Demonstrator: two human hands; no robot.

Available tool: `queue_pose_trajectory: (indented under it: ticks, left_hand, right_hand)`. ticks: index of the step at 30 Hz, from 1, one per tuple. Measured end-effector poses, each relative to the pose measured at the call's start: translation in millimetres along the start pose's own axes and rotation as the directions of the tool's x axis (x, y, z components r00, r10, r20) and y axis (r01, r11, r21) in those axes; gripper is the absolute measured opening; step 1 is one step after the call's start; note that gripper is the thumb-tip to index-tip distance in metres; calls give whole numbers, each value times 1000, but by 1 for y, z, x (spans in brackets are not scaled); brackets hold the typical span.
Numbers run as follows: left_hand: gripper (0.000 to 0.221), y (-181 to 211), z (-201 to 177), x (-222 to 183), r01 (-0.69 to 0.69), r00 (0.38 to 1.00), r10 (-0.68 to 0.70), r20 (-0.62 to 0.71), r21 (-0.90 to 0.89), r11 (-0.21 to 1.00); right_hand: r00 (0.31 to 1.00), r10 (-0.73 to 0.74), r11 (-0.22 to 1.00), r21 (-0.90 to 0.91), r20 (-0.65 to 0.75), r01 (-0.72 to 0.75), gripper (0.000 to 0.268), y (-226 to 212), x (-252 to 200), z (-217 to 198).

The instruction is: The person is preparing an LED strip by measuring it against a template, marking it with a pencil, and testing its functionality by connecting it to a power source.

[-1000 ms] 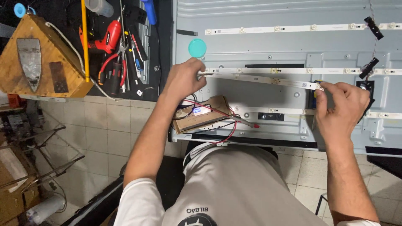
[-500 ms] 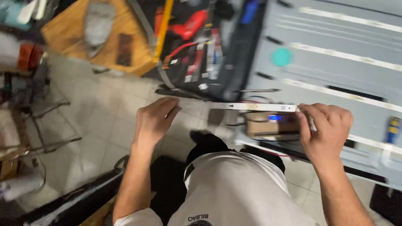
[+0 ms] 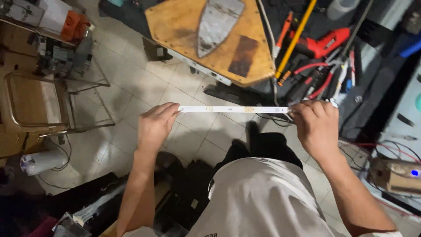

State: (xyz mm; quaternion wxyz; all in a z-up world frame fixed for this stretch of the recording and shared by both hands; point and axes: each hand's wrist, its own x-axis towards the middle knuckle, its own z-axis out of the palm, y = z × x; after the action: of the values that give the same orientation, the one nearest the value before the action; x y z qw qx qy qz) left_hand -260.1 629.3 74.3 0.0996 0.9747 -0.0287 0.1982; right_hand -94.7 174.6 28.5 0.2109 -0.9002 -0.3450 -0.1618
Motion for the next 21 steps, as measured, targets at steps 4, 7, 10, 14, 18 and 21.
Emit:
queue_pose_trajectory:
  ticks: [4, 7, 10, 14, 18, 21]
  left_hand:
    - [16, -52, -2, 28, 36, 999, -37, -12, -56, 998]
    - [15, -79, -8, 49, 91, 996, -92, -7, -65, 994]
    - [15, -117, -11, 60, 133, 991, -133, 19, -28, 991]
    - [19, -177, 8, 73, 130, 988, -131, 83, 18, 991]
    - [21, -239, 30, 104, 67, 989, -67, 128, 10, 998]
    - [18, -288, 48, 137, -59, 979, 35, 200, 117, 991]
  right_hand:
    - [1000, -31, 999, 25, -1, 31, 17, -10, 57, 36]
    - [999, -34, 997, 68, 6, 34, 15, -16, 88, 70]
    - [1000, -18, 987, 161, 9, 16, 16, -26, 118, 98]
    - [1000, 1, 976, 217, -12, 2, 15, -43, 150, 122]
    - [995, 95, 969, 232, -21, -88, 14, -59, 176, 153]
    - [988, 156, 966, 209, -13, -150, 13, -77, 187, 181]
